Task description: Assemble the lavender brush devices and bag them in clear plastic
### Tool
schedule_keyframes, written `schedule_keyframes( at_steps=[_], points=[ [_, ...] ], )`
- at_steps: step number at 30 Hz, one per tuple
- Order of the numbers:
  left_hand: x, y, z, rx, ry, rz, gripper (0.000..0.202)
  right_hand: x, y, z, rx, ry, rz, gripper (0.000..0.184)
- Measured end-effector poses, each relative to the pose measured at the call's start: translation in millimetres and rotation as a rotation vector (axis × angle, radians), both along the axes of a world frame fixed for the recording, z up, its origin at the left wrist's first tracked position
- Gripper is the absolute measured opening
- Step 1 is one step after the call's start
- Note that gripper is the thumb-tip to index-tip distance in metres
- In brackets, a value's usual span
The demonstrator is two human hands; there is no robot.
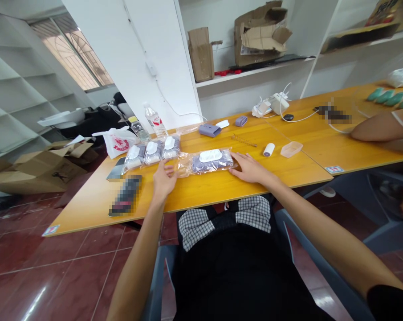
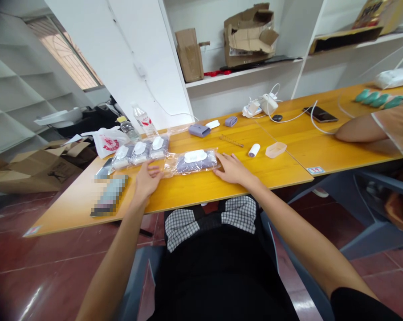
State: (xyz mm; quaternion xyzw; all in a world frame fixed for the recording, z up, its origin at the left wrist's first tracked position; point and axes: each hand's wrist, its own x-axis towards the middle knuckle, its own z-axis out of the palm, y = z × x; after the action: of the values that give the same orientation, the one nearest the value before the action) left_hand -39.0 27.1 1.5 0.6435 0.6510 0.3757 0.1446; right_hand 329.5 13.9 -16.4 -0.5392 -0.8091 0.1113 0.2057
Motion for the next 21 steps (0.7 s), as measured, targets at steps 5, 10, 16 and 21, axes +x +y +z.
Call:
schedule_keyframes(
  at_steps=[5,10,16,21],
  points=[
    [-12,2,4.8,0.014,0.007,0.11,0.063,0,1,-0.2,-0.04,0.141,0.011,0.091],
    [-26,5,13.3,-0.094,0.2,0.155,0.061,-2,0,-0.7,-0.031,0.158,0.047,0.089],
    [-37,38,22.8,-0.214,0.452,0.145,0.059,-2,-1,1.3,-0.039,0.152,0.031,0.085],
    [-38,61,34.4,-0.332,0.339,0.086,0.026,-3,0,0.6,-0.027,0.142,0.038,0.085]
  ],
)
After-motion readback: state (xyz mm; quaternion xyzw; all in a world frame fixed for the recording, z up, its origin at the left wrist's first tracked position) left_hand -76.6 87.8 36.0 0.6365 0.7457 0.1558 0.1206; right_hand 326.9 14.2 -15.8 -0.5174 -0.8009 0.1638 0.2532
